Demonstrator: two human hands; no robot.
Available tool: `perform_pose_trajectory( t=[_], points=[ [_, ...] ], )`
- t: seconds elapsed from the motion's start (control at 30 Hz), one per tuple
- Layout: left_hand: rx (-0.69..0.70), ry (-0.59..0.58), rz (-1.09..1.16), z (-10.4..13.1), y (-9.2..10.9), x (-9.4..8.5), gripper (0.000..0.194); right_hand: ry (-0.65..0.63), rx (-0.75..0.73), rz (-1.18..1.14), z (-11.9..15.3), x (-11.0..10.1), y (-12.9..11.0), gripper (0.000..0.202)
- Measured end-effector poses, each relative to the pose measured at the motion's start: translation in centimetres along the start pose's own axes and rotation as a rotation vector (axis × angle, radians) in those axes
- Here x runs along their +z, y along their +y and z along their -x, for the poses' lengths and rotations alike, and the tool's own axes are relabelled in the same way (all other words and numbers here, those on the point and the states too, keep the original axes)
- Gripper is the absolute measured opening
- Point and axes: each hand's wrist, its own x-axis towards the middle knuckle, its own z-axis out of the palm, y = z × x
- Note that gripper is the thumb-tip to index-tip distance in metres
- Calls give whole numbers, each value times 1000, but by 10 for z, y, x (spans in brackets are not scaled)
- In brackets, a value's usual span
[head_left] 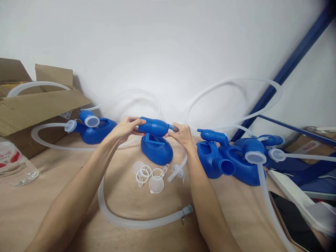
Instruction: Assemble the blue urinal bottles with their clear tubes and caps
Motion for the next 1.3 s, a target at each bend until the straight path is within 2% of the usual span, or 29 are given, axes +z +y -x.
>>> perform_pose_trajectory(
  t=[0.2, 0.37, 0.47, 0.53, 0.6, 0.67, 0.77, 0.8, 0.87, 0.97, 1.03, 1.07, 1.13, 1.23, 1.3],
  points=[
    [103, 40, -5, 8, 12, 12, 38, 60, 29, 46, 2, 1, 12, 63],
    [161, 90, -63, 11, 21, 16, 51, -6, 62, 104, 0, 5, 3, 55],
    [231, 103, -158, 19, 29, 14, 54, -39, 112, 104, -2, 5, 0, 58],
    [323, 123, -226, 31, 39, 8, 58, 21, 234, 61, -2, -3, 7, 66],
    [426, 123, -262, 46, 52, -2, 60, 149, 359, 7, -1, -19, 20, 72],
    [524, 147, -269, 59, 63, -13, 54, 258, 317, -18, 1, -40, 32, 74],
    [705, 333, -316, 70, 73, -28, 52, 260, 248, -126, 2, -65, 35, 72],
    [738, 394, -345, 70, 74, -32, 55, 221, 232, -158, 3, -68, 30, 70],
    [702, 439, -426, 70, 74, -35, 61, 64, 197, -154, 11, -66, 16, 65],
    [572, 399, -568, 69, 73, -35, 60, -344, 97, 12, 38, -50, -6, 58],
    [565, 409, -618, 70, 73, -33, 57, -590, -46, 97, 64, -39, -12, 52],
    [581, 431, -620, 70, 73, -32, 56, -672, -102, 113, 77, -36, -13, 46],
    [623, 497, -595, 68, 73, -31, 56, -778, -139, 125, 99, -37, -10, 36],
    [691, 626, -552, 64, 72, -33, 56, -876, -113, 152, 117, -54, -4, 23],
    [725, 705, -543, 61, 72, -38, 54, -964, -108, 188, 120, -69, -2, 26]
  ],
)
